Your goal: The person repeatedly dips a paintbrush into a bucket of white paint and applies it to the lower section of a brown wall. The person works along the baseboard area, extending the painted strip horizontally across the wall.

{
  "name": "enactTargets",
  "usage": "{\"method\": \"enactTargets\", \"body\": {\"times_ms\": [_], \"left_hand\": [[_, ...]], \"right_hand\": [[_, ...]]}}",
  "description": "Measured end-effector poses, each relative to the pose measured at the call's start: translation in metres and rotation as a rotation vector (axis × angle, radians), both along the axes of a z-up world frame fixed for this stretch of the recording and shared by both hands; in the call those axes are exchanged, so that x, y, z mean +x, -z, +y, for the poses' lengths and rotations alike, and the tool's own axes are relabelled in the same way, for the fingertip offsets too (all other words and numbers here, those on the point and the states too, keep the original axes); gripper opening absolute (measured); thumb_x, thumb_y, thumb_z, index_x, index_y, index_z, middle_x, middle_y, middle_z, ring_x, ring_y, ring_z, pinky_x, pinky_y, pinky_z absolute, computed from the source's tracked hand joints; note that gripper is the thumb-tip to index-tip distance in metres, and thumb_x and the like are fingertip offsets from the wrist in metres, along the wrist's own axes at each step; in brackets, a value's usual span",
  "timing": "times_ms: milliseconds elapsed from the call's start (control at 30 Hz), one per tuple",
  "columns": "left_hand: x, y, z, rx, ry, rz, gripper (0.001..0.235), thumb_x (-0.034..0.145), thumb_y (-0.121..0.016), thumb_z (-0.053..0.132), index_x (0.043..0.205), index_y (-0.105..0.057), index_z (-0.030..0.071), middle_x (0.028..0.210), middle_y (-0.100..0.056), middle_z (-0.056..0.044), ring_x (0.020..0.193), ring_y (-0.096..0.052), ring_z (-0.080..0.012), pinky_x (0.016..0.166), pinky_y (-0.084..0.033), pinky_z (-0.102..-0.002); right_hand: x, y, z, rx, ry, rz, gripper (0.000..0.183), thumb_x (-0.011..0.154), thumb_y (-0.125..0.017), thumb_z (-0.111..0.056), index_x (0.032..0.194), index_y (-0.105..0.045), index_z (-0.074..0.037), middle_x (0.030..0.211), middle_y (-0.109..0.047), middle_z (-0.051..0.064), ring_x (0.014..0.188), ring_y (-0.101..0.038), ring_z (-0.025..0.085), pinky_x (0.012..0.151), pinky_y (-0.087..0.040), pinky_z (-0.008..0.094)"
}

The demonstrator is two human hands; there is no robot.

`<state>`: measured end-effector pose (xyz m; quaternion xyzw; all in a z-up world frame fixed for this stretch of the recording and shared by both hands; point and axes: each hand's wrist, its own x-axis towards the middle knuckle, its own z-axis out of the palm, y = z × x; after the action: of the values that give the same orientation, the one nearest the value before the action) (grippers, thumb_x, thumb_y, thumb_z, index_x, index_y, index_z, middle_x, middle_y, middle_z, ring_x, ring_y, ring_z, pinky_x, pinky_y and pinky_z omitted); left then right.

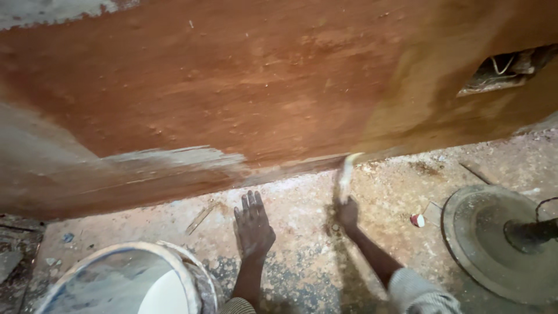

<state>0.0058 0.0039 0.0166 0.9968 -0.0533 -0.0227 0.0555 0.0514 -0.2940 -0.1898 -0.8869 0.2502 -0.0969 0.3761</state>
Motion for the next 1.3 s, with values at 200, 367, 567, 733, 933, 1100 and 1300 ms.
{"method": "enactTargets", "body": {"times_ms": [200,367,567,733,933,1100,1300], "left_hand": [[-0.007,-0.015,0.019,0.05,-0.033,0.037,0.095,0.078,-0.066,0.017,0.158,-0.017,0.0,0.167,-0.015,-0.02,0.155,-0.013,-0.0371,0.124,-0.015,-0.056],[-0.004,-0.014,0.021,0.144,-0.027,0.116,0.097,0.077,-0.066,0.015,0.158,-0.014,-0.002,0.168,-0.012,-0.021,0.155,-0.011,-0.0368,0.124,-0.012,-0.054],[0.0,-0.01,0.019,0.098,-0.031,0.073,0.096,0.079,-0.066,0.019,0.158,-0.015,-0.002,0.167,-0.014,-0.021,0.156,-0.013,-0.0374,0.124,-0.014,-0.055],[0.003,-0.007,0.026,0.014,-0.074,0.086,0.096,0.078,-0.066,0.017,0.158,-0.016,0.001,0.168,-0.015,-0.018,0.156,-0.013,-0.0354,0.125,-0.013,-0.054],[0.0,-0.009,0.024,0.026,-0.005,0.043,0.09,0.08,-0.06,0.011,0.159,-0.017,-0.001,0.169,-0.015,-0.019,0.156,-0.012,-0.0356,0.125,-0.014,-0.053],[-0.011,-0.01,0.034,0.063,-0.141,0.057,0.086,0.084,-0.058,0.011,0.159,-0.018,0.001,0.169,-0.014,-0.019,0.157,-0.011,-0.0367,0.124,-0.013,-0.055],[-0.02,0.016,0.059,0.155,-0.353,0.207,0.082,0.09,-0.057,0.025,0.16,-0.019,0.007,0.17,-0.015,-0.015,0.156,-0.013,-0.0357,0.123,-0.013,-0.056]], "right_hand": [[-0.045,-0.016,0.136,0.147,-0.613,-0.028,0.054,0.099,-0.065,-0.045,0.123,-0.065,0.003,0.078,-0.07,0.02,0.071,-0.069,0.031,0.067,-0.054,0.046],[-0.039,-0.039,0.122,0.232,-0.642,0.289,0.077,0.091,-0.068,-0.049,0.143,-0.048,0.003,0.079,-0.074,0.02,0.066,-0.071,0.027,0.065,-0.061,0.043],[-0.022,-0.046,-0.041,0.058,-0.146,0.189,0.048,0.093,-0.067,-0.046,0.11,-0.07,-0.001,0.083,-0.076,0.026,0.076,-0.075,0.039,0.072,-0.057,0.052],[-0.06,-0.05,-0.117,-0.162,0.172,-0.002,0.047,0.103,-0.06,-0.043,0.099,-0.062,0.004,0.091,-0.07,0.031,0.09,-0.068,0.05,0.082,-0.05,0.058],[-0.036,-0.043,-0.078,-0.18,0.246,-0.11,0.049,0.104,-0.066,-0.042,0.1,-0.061,0.007,0.101,-0.066,0.032,0.095,-0.063,0.05,0.085,-0.049,0.058],[-0.009,-0.008,0.083,-0.021,0.063,-0.116,0.063,0.092,-0.073,-0.038,0.134,-0.057,0.007,0.109,-0.07,0.031,0.1,-0.067,0.047,0.085,-0.053,0.054],[-0.041,-0.003,0.253,0.459,-0.399,0.117,0.048,0.09,-0.066,-0.035,0.114,-0.059,0.006,0.082,-0.073,0.029,0.078,-0.073,0.044,0.069,-0.057,0.054]]}}
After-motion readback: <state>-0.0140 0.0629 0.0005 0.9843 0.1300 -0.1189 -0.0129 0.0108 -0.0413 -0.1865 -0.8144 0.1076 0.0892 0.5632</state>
